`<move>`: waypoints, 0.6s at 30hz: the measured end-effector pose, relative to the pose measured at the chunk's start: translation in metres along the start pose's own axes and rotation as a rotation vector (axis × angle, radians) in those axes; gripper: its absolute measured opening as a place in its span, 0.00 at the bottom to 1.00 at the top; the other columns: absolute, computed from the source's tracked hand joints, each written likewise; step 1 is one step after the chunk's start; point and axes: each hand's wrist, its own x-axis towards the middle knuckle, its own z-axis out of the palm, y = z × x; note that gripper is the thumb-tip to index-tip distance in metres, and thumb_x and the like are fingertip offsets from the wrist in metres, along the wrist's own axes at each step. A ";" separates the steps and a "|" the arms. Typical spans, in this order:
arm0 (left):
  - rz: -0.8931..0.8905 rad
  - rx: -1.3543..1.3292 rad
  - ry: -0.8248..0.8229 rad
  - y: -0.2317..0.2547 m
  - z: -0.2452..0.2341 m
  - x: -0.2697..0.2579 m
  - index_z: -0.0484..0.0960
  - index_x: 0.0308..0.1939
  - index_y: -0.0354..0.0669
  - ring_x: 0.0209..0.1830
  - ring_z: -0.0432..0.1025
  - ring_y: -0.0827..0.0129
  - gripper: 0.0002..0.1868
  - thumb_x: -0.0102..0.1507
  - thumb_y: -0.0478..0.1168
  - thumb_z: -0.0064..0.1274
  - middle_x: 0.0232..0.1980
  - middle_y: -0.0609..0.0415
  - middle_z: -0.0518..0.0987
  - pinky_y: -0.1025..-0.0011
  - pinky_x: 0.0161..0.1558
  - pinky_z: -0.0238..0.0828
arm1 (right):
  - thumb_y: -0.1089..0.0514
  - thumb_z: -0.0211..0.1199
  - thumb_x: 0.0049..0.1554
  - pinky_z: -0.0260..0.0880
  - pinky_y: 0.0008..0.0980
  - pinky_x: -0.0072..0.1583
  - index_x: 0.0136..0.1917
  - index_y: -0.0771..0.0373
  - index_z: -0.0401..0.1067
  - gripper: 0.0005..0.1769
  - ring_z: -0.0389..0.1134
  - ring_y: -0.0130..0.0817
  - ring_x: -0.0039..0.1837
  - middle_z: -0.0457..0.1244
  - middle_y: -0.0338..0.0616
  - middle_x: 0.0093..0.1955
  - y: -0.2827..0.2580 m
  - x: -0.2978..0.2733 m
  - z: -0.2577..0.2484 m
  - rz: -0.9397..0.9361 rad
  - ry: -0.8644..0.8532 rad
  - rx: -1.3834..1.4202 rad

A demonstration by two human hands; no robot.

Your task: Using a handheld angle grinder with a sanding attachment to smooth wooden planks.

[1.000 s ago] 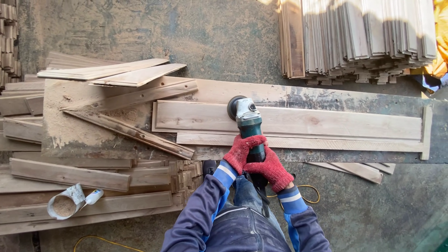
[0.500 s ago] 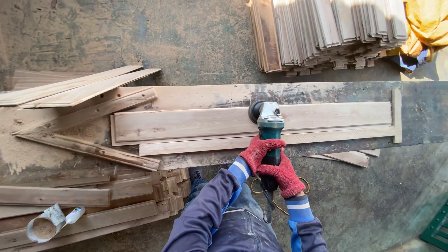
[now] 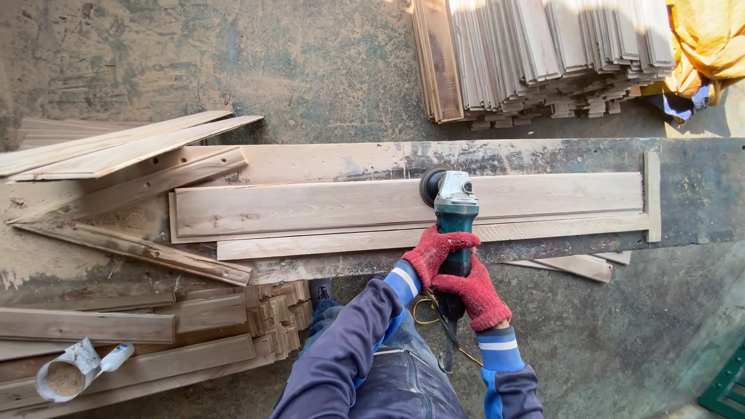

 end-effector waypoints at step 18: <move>0.078 -0.180 0.104 0.049 -0.117 -0.058 0.83 0.46 0.40 0.35 0.81 0.52 0.28 0.44 0.38 0.75 0.33 0.43 0.81 0.54 0.41 0.81 | 0.61 0.86 0.27 0.73 0.43 0.47 0.50 0.63 0.76 0.36 0.70 0.43 0.43 0.69 0.52 0.39 -0.036 -0.044 0.125 -0.026 -0.191 -0.233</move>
